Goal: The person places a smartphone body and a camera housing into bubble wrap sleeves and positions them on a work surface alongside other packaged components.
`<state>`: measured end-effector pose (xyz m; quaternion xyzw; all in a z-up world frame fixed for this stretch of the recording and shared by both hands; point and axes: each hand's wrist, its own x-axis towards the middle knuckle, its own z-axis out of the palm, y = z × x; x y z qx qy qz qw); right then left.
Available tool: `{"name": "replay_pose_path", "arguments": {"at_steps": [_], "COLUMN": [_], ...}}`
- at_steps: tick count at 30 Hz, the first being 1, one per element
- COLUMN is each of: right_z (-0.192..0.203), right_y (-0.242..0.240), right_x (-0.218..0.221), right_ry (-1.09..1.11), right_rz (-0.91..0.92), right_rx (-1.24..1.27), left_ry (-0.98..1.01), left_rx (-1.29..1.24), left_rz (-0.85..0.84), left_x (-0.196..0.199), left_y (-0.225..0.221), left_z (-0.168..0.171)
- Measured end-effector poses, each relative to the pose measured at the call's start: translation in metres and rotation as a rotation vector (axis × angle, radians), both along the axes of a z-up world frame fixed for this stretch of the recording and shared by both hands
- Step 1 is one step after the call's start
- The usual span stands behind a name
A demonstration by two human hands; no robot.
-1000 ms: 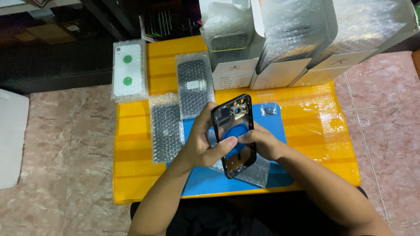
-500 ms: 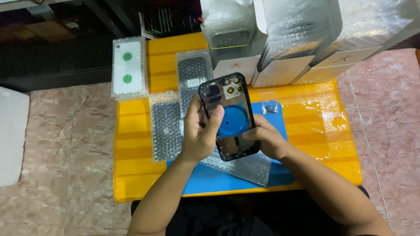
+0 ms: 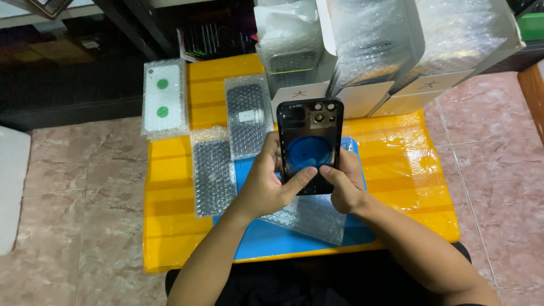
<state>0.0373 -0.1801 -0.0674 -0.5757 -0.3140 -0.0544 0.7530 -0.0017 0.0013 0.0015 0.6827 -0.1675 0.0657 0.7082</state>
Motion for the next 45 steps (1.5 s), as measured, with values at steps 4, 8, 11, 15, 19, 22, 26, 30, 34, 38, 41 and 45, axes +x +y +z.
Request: {"name": "replay_pose_path", "arguments": {"at_steps": [4,8,11,15,19,22,26,30,34,38,41,45], "right_z": [-0.008,-0.011,-0.013,-0.013,-0.013,-0.009,-0.007,-0.009,0.000,-0.010,-0.005,0.003], "right_y": [-0.009,-0.012,-0.013,-0.006,-0.001,0.002,0.002,0.000,0.002,-0.003,-0.004,-0.002], "right_x": [0.008,0.016,0.018,0.020,0.019,0.017,0.014,0.013,0.014,0.012,0.012,0.013], "right_ry": [-0.039,-0.087,-0.090,-0.126,-0.029,0.004,0.041,0.061,0.046,0.059,0.038,0.018], "right_rz": [-0.066,-0.024,-0.004,0.014,-0.020,-0.031,-0.019,-0.019,-0.018,-0.017,-0.013,-0.006], "right_rx": [0.048,0.119,0.152,0.153,0.081,0.036,0.017,0.010,0.020,0.003,-0.003,0.015], "left_ry": [0.087,0.045,0.055,0.105,0.124,0.143,0.164,0.161,0.158,0.153,0.146,0.127], "left_rx": [-0.040,0.174,0.217,0.262,0.266,0.236,0.233,0.219,0.216,0.228,0.223,0.225], "left_rz": [-0.082,-0.142,-0.165,-0.162,-0.148,-0.160,-0.196,-0.213,-0.217,-0.222,-0.219,-0.216], "left_x": [-0.007,-0.005,-0.008,-0.007,-0.009,-0.009,-0.008,-0.007,-0.006,-0.005,-0.007,-0.007], "left_y": [-0.007,-0.004,-0.004,-0.001,-0.002,0.001,0.005,0.005,0.005,0.005,0.007,0.006], "left_z": [0.007,0.026,0.029,0.012,0.021,0.021,0.017,0.004,0.002,-0.006,-0.005,0.004]}}
